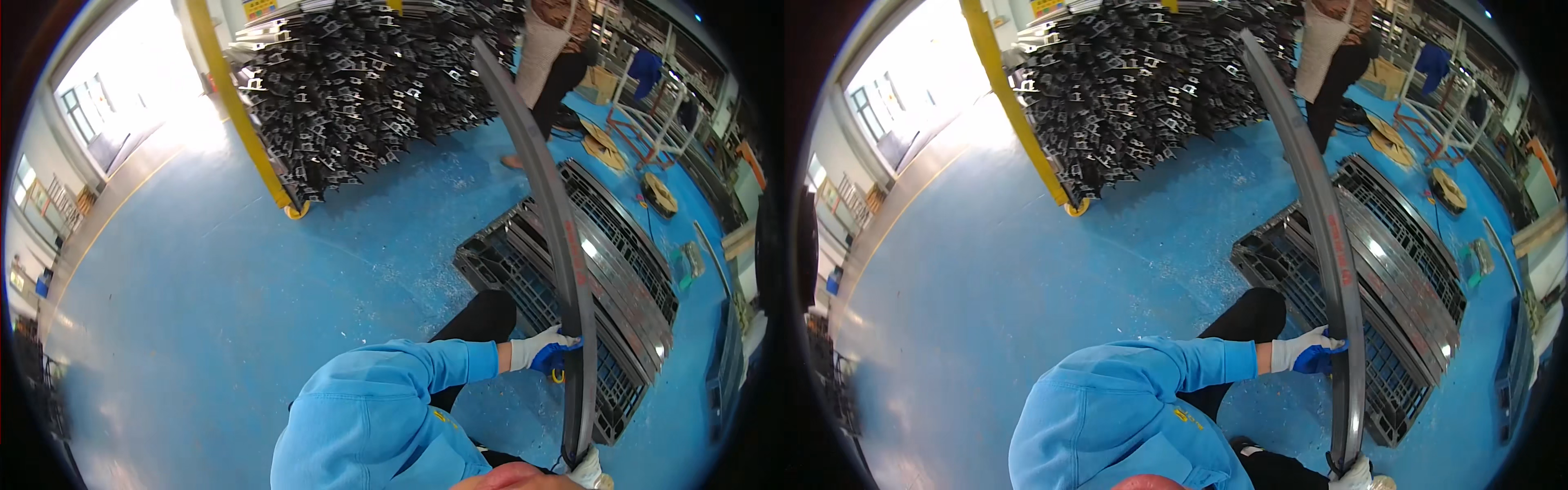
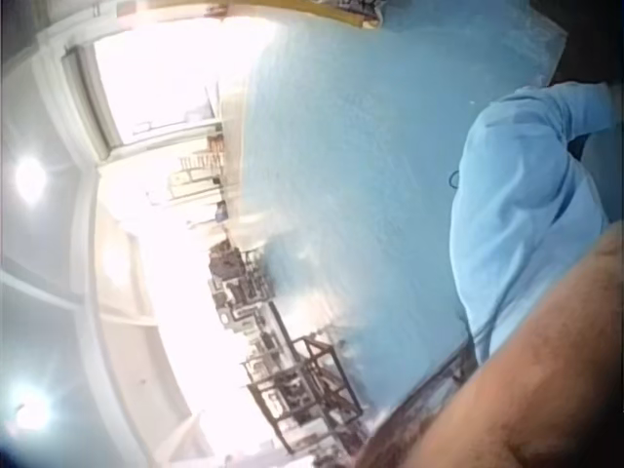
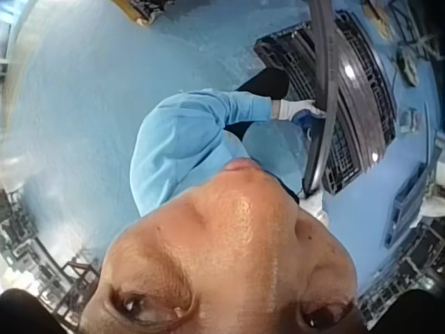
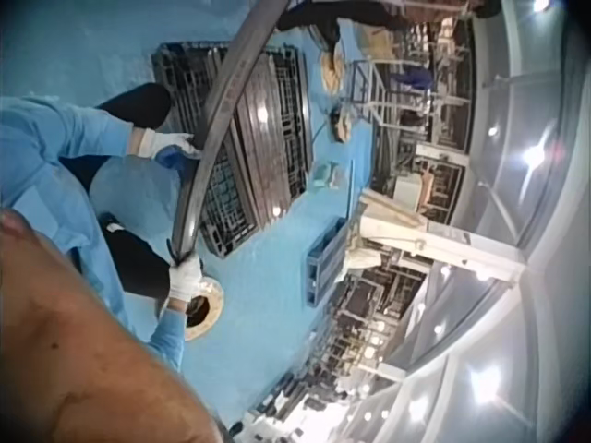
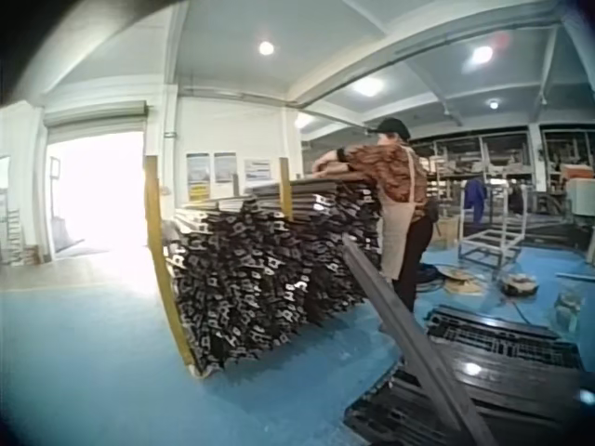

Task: Apply rubber seals and wiring to long metal beams on a factory floor.

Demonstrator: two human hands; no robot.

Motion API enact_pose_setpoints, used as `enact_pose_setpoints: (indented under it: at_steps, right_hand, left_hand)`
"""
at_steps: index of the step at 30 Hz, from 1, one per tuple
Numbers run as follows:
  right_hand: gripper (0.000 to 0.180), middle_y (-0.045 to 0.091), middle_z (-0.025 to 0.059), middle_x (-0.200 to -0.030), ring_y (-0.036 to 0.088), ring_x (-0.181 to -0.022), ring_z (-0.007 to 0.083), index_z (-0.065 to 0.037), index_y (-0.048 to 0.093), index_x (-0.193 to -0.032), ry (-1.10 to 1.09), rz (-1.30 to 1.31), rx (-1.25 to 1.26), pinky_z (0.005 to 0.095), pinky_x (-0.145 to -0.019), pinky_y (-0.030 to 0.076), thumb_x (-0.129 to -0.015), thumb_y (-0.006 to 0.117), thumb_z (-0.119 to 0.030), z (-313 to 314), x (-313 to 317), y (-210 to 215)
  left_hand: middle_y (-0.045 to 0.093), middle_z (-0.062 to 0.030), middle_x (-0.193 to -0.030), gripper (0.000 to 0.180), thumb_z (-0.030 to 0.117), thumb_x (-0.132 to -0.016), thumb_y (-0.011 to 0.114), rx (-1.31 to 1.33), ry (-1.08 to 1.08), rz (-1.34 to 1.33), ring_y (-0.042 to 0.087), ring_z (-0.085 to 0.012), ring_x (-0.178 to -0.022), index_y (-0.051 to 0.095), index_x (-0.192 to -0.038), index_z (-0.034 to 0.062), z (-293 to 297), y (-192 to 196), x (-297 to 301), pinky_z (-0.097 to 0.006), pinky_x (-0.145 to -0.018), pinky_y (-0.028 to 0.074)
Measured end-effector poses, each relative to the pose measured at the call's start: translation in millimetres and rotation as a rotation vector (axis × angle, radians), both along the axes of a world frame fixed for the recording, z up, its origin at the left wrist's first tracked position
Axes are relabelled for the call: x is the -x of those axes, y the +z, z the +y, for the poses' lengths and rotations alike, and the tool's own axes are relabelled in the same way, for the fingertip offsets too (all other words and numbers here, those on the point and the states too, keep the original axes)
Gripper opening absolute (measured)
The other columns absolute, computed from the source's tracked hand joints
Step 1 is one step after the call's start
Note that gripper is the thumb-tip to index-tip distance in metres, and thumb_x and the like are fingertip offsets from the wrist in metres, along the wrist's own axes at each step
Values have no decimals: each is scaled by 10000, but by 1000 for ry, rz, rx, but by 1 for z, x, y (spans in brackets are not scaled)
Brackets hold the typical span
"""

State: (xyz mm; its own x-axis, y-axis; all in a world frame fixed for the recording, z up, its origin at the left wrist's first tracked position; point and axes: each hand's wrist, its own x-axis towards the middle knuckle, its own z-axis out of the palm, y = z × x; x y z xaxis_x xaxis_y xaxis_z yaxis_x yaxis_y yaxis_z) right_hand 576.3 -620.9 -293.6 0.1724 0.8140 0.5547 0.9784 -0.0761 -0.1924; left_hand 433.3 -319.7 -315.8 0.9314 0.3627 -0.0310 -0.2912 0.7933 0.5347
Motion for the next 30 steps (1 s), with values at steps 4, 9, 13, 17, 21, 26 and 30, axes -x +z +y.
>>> enact_pose_setpoints:
  at_steps: [4,9,13,17,21,26,30]
  right_hand:
    - [474,629,189,-882,602,-732,413,-55,526,-1161,-150,-128,46,463,-675,481,-719,637,-184,26,9,22]
    - [586,613,180,-1027,596,-783,355,33,461,-1233,41,-360,-93,401,-726,472,-708,662,-133,97,12,60]
    - [640,601,191,-1114,593,-812,348,47,403,-1316,161,-334,-113,380,-738,474,-738,638,-95,159,38,123]
    - [613,624,177,-1036,594,-744,298,6,460,-1297,386,-181,-197,348,-667,467,-706,616,-35,229,96,195]
    - [543,640,127,-807,499,-545,194,15,515,-1235,509,-107,-198,300,-514,411,-701,611,-2,282,140,245]
    - [522,671,140,-889,613,-666,261,-40,563,-1179,572,-85,-226,321,-647,480,-667,670,-56,338,204,301]
    - [460,661,131,-782,581,-606,242,-79,604,-1124,488,-28,-129,312,-611,463,-676,690,-144,383,258,341]
  left_hand:
    - [538,-142,-1136,456,244,-851,607,-272,273,-27,535,-234,-984,460,-1221,24,41,53,39,-367,-826,453]
    - [563,-152,-1075,465,156,-825,620,-610,613,-42,565,-214,-923,436,-1228,15,89,116,77,-301,-770,487]
    - [598,-118,-987,431,85,-807,615,-726,873,-28,585,-174,-842,450,-1199,12,115,169,124,-265,-737,502]
    - [586,-73,-862,304,43,-793,603,-713,1146,-20,546,-135,-727,504,-1079,12,151,208,180,-253,-659,477]
    - [587,-117,-894,290,69,-816,586,-646,1233,-3,570,-189,-742,488,-1075,-19,196,253,264,-317,-666,506]
    - [588,-171,-934,292,102,-845,564,-547,1335,19,600,-257,-762,468,-1070,-58,247,300,348,-395,-675,543]
    - [587,-205,-954,291,127,-873,540,-452,1406,40,621,-304,-762,465,-1059,-83,273,319,396,-459,-685,571]
